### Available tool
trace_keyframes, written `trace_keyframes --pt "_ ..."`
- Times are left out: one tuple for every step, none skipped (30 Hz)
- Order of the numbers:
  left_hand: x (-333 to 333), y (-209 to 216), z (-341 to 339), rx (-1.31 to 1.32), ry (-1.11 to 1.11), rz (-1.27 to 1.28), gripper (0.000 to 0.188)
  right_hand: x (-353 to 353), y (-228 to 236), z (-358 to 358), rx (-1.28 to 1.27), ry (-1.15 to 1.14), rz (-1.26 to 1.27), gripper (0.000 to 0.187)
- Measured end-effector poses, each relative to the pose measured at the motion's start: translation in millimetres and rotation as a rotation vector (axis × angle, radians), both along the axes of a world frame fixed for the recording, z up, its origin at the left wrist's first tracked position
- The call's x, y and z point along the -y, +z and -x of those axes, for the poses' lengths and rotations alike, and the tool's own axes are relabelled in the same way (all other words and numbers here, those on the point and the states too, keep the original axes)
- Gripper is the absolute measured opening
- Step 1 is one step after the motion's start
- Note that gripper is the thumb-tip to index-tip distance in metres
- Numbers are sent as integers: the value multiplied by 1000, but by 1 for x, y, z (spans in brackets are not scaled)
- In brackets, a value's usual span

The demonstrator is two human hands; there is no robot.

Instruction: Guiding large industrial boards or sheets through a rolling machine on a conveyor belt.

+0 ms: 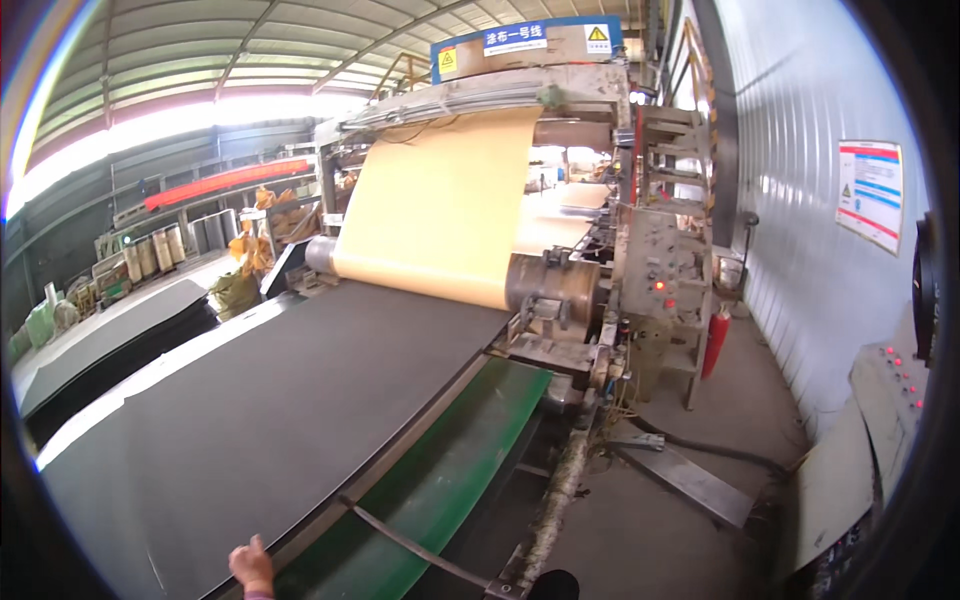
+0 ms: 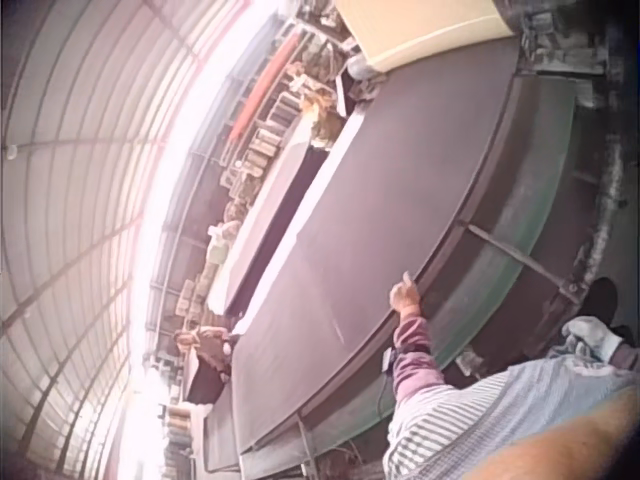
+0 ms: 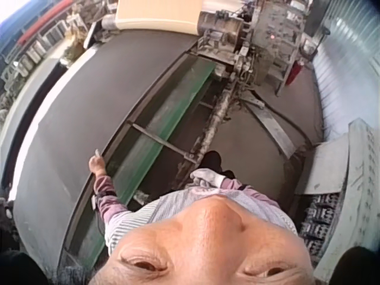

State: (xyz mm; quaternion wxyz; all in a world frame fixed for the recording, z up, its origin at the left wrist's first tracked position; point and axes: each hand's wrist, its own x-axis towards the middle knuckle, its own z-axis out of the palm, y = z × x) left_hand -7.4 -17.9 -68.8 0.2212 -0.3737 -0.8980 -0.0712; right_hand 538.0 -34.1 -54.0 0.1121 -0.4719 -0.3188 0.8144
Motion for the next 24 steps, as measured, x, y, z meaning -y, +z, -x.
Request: trace_keyframes --pt "28 -27 37 12 134 -101 41 0 2 1 -1 22 -3 21" --pt "45 3 36 29 46 271 28 -2 1 -1 2 0 1 21" --pt "67 -2 53 -156 57 315 26 -3 2 -1 4 14 4 21" --pt "74 -7 68 -163 66 327 26 -5 3 -1 5 25 7 21" --pt "81 2 66 -94 -38 290 28 -2 3 -2 10 30 21 21" --pt "86 10 61 -22 -140 257 32 -2 4 -3 16 36 31 21" --pt "68 5 47 180 -45 -100 40 -5 5 -3 22 39 37 22" --pt "53 9 33 197 -94 -122 39 -3 6 -4 26 36 41 22" --pt "33 26 5 268 -181 -170 40 -2 2 -6 11 30 30 22" --pt "23 30 -8 247 -166 -168 41 -5 -1 -6 -3 46 17 22" --pt "9 40 -26 245 -111 -124 43 -7 -3 -6 0 49 36 22" --pt "-6 48 -45 265 -104 -124 44 -8 0 -5 28 58 12 23" --pt "-19 53 -57 253 -87 -104 45 -9 -1 -4 23 61 10 23" --pt "-32 51 -64 253 -87 -83 46 -9 -1 -4 23 62 5 23" --pt "-47 50 -73 218 -83 -82 47 -8 0 -5 28 68 13 23" --pt "-61 56 -88 225 -93 -68 48 -6 1 -6 14 33 20 22" --pt "-75 54 -96 189 -120 -69 49 -5 2 -6 -4 1 28 22" --pt "-92 49 -105 185 -139 -83 50 -6 9 -5 5 13 38 22" --pt "-106 46 -114 182 -145 -97 50 -10 19 -3 45 44 90 24" --pt "-115 50 -120 206 -151 -91 51 -11 27 1 79 85 140 26" --pt "-122 53 -124 220 -163 -77 54 -10 28 3 56 82 163 26" --pt "-128 56 -128 245 -198 -40 56 -9 27 5 55 109 172 26" --pt "-136 54 -129 288 -242 -20 57 -9 24 6 79 97 173 25" --pt "-140 53 -129 364 -331 -89 56 -9 22 8 101 93 175 24"
